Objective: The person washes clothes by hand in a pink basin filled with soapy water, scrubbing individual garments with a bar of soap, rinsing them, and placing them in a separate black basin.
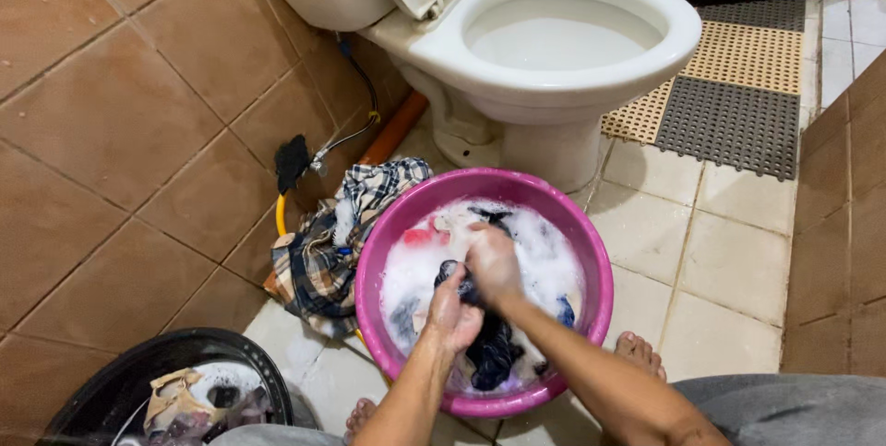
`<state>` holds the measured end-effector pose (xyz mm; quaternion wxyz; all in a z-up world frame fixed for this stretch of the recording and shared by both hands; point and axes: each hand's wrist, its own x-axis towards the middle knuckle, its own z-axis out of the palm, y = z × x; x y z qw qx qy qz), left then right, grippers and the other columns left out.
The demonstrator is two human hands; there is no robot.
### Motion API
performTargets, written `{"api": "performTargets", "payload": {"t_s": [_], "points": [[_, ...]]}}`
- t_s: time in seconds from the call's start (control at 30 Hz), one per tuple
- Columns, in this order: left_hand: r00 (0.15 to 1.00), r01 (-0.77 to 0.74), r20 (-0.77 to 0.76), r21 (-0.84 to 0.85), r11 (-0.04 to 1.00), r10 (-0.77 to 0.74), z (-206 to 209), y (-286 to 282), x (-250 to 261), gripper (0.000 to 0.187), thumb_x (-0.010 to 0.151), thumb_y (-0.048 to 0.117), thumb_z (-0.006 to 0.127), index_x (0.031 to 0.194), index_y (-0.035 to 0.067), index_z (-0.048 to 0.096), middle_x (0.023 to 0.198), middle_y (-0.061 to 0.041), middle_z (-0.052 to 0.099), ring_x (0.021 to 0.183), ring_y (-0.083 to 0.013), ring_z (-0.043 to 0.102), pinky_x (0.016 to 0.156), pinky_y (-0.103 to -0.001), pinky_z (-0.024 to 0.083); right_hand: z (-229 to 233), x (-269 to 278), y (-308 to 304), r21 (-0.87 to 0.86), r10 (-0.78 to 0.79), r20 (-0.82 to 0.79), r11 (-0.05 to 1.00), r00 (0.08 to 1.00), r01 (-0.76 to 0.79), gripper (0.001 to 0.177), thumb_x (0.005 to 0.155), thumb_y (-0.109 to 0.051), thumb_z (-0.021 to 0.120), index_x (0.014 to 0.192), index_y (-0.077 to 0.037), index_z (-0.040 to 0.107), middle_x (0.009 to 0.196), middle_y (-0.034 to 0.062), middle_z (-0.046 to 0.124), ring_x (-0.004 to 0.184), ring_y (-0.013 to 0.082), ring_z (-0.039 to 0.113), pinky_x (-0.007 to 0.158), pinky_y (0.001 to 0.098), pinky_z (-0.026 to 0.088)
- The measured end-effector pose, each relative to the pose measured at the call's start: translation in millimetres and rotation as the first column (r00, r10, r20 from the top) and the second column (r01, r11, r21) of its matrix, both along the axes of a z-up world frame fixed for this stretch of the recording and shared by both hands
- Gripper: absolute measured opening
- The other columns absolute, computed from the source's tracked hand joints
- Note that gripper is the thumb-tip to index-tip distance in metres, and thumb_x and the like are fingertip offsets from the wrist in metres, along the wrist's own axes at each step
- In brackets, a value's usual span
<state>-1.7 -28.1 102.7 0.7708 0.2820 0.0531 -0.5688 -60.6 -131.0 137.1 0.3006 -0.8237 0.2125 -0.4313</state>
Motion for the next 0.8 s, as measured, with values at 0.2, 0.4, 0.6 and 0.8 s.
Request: {"api": "performTargets", "payload": {"t_s": [0.2, 0.4, 0.6, 0.8], "points": [[0.981, -0.018, -0.186, -0.388, 0.922, -0.060, -59.2, 2.4, 16.3, 0.035, 0.102, 0.035, 0.055, 0.122, 0.008, 0.066, 0.117, -0.007, 0.071, 0.109, -0.0202, 0.068, 0.099, -0.036, 0.056, 34.2, -24.6, 45.7, -0.117, 0.498, 0.147, 0.867, 0.854, -0.485, 0.048, 0.071, -0.026, 0.076, 0.113, -0.003, 0.069, 0.127, 0.0252, 0.064, 0.120, 0.0385, 0.061, 0.104, 0.0466, 0.045], [1.000, -0.005, 0.023, 0.091, 0.996, 0.003, -49.1, 2.6, -9.4, 0.028, 0.100, 0.028, 0.062, 0.118, 0.008, 0.067, 0.107, -0.009, 0.072, 0.094, -0.0248, 0.070, 0.086, -0.042, 0.059, -29.1, -15.7, -20.0, 0.722, 0.154, 0.415, 0.544, 0.897, -0.428, 0.033, 0.096, -0.025, 0.062, 0.115, 0.000, 0.071, 0.117, 0.0131, 0.067, 0.110, 0.0240, 0.061, 0.101, 0.0364, 0.046], [0.987, 0.021, 0.161, -0.141, 0.990, 0.002, 76.4, 0.6, -2.7, 0.037, 0.102, 0.031, 0.062, 0.126, 0.002, 0.064, 0.117, -0.014, 0.071, 0.101, -0.0272, 0.072, 0.094, -0.046, 0.058, -102.0, -37.5, -40.1, 0.928, -0.145, 0.364, 0.141, 0.920, -0.345, 0.039, 0.098, -0.037, 0.057, 0.123, -0.007, 0.060, 0.114, 0.0097, 0.066, 0.099, 0.0199, 0.067, 0.092, 0.0387, 0.053], [0.987, -0.161, 0.024, 0.063, 0.985, 0.160, 61.6, 35.1, -19.9, 0.051, 0.092, 0.047, 0.054, 0.123, 0.007, 0.066, 0.115, -0.010, 0.074, 0.098, -0.0269, 0.074, 0.090, -0.047, 0.059, -101.6, -10.2, 18.1, 0.790, -0.179, 0.337, -0.481, 0.924, -0.381, 0.060, 0.090, -0.057, 0.045, 0.114, -0.005, 0.063, 0.108, 0.0186, 0.069, 0.093, 0.0355, 0.068, 0.086, 0.0518, 0.054]]}}
